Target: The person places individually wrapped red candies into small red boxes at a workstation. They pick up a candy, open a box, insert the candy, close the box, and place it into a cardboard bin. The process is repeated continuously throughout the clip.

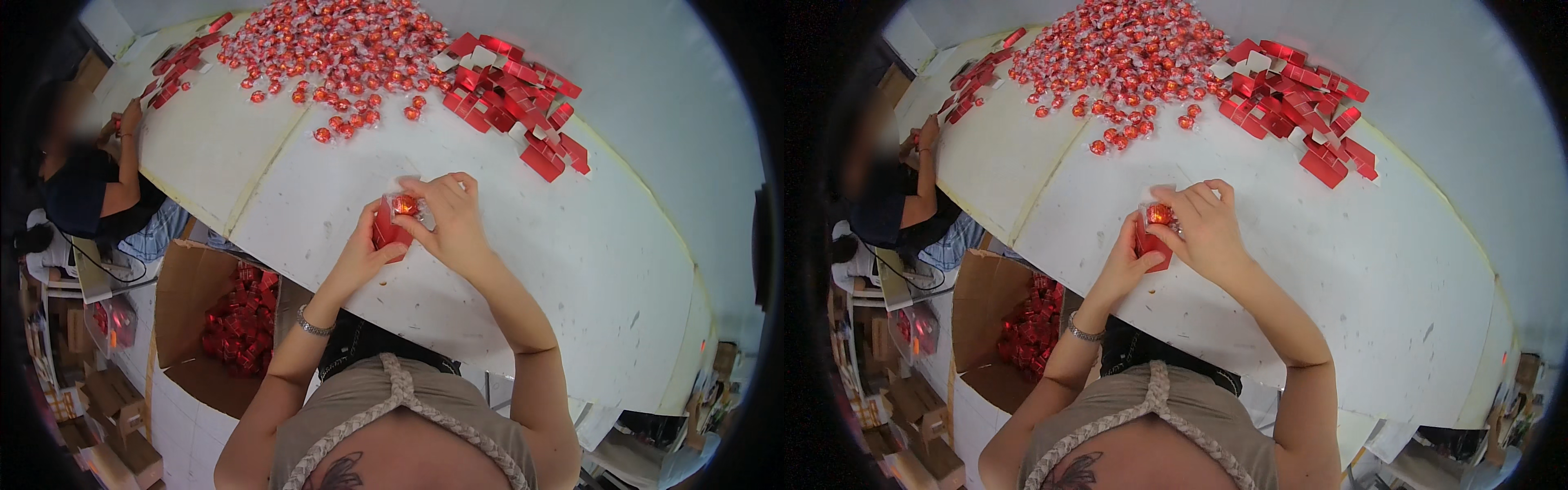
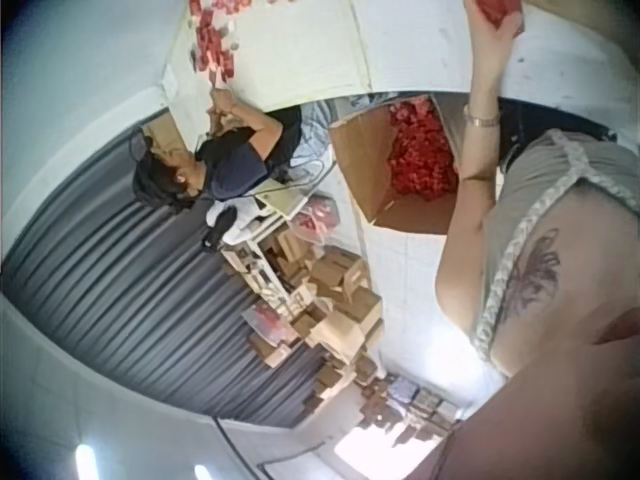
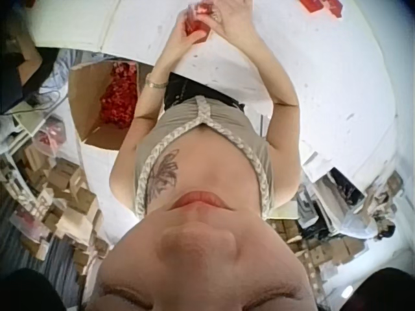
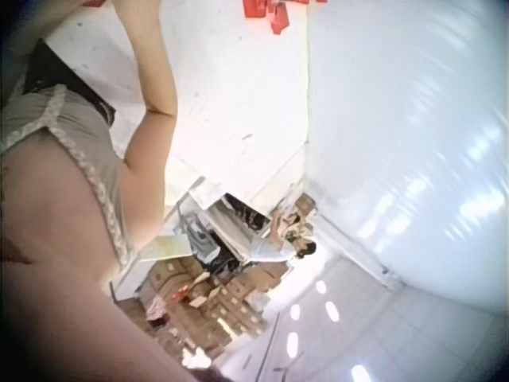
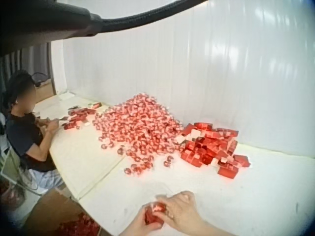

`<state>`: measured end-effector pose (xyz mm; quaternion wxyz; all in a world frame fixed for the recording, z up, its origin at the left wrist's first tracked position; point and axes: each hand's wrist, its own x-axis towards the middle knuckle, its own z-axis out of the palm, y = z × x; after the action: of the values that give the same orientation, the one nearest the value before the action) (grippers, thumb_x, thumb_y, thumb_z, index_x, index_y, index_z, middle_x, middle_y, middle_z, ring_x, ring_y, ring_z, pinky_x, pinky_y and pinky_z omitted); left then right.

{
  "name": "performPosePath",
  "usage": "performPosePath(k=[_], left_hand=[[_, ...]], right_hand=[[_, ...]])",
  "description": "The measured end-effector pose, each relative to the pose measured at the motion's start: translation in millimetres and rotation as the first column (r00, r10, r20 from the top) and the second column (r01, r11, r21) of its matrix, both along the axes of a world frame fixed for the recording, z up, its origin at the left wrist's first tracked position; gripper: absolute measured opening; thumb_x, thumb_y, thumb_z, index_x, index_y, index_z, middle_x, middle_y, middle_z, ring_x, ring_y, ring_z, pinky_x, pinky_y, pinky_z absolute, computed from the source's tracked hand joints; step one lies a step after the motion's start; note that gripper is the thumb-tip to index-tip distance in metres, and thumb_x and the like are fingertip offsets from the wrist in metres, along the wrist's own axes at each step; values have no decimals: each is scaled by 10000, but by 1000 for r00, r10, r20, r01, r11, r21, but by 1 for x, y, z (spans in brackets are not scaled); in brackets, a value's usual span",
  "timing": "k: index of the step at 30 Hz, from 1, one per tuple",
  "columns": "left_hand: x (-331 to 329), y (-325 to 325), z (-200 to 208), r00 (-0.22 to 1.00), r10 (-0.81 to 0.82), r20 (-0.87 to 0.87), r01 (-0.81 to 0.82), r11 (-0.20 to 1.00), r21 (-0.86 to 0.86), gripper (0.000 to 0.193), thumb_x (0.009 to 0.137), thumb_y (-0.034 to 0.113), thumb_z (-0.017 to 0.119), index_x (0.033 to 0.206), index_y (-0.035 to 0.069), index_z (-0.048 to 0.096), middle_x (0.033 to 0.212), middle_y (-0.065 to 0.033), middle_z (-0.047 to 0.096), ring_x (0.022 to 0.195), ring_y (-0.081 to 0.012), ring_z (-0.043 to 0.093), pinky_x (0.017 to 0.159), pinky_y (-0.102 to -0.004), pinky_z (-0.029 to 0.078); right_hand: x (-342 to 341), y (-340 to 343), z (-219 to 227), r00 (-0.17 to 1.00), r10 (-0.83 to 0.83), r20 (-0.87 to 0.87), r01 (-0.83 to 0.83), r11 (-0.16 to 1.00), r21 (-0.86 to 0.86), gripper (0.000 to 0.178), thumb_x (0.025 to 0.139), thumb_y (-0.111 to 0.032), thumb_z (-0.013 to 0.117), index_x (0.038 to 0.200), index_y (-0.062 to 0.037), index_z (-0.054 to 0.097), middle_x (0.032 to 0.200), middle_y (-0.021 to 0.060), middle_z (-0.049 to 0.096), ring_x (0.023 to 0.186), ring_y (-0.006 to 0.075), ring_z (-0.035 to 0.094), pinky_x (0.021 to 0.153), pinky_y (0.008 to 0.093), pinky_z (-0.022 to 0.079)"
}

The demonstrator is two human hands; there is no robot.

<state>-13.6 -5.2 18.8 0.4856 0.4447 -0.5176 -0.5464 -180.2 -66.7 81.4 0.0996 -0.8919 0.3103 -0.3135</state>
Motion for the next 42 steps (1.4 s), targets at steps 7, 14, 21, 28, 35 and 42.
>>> performPosePath(k=[7, 14, 21, 28, 35, 42], left_hand=[[-13, 10, -6, 998, 61, 6, -60, 993, -100, 723, 888, 191, 611, 1439, 67, 159, 1299, -164, 466, 1168, -245, 498, 964, -351, 420], [-19, 14, 6, 995, 47, 93, -26, 977, -209, 529, 948, 188, 518, 1373, 84, 221, 1239, -135, 422, 1138, -176, 440, 962, -304, 395], [-26, 20, 18, 998, 41, -55, -41, 999, 5, 434, 964, 192, 493, 1285, 61, 231, 1154, -136, 459, 1027, -183, 517, 882, -314, 445], [-18, 26, 19, 998, 8, -63, -11, 999, -53, 610, 950, 166, 519, 1375, 97, 87, 1173, -160, 472, 1023, -202, 530, 868, -331, 462], [-3, 36, 25, 973, 173, 152, -137, 966, -220, 473, 921, 113, 546, 1325, 65, 305, 1177, -145, 487, 1084, -215, 505, 888, -341, 448], [106, 98, 57, 169, 164, 972, -776, 630, 29, 421, 874, 230, 605, 1246, 84, 471, 1295, -162, 451, 1182, -363, 463, 943, -423, 412]], right_hand=[[-14, 8, -2, 992, -68, 104, 58, 994, 89, 276, 786, -184, 696, 1045, -99, 658, 1176, 93, 522, 1110, 248, 484, 993, 428, 296], [4, 24, -50, 696, -229, 680, -393, 672, 628, 161, 860, -99, 644, 1006, -40, 606, 1192, 97, 501, 1000, 153, 511, 845, 278, 425], [9, 17, -28, 662, -364, 655, -427, 535, 729, 96, 874, -45, 605, 931, 19, 647, 1068, 82, 580, 951, 137, 551, 823, 271, 454], [-5, 10, -4, 815, -216, 538, -361, 538, 762, 194, 867, -83, 636, 1032, 10, 676, 1014, 83, 629, 913, 137, 583, 801, 260, 471], [0, 21, -13, 830, -27, 557, -424, 618, 662, 220, 907, -206, 605, 1009, -35, 701, 995, 86, 652, 918, 176, 605, 819, 298, 480], [-40, -173, -68, 863, -505, -8, 505, 863, -2, 545, 754, -245, 712, 1245, -102, 523, 1217, 97, 583, 1167, 324, 462, 979, 459, 358]])
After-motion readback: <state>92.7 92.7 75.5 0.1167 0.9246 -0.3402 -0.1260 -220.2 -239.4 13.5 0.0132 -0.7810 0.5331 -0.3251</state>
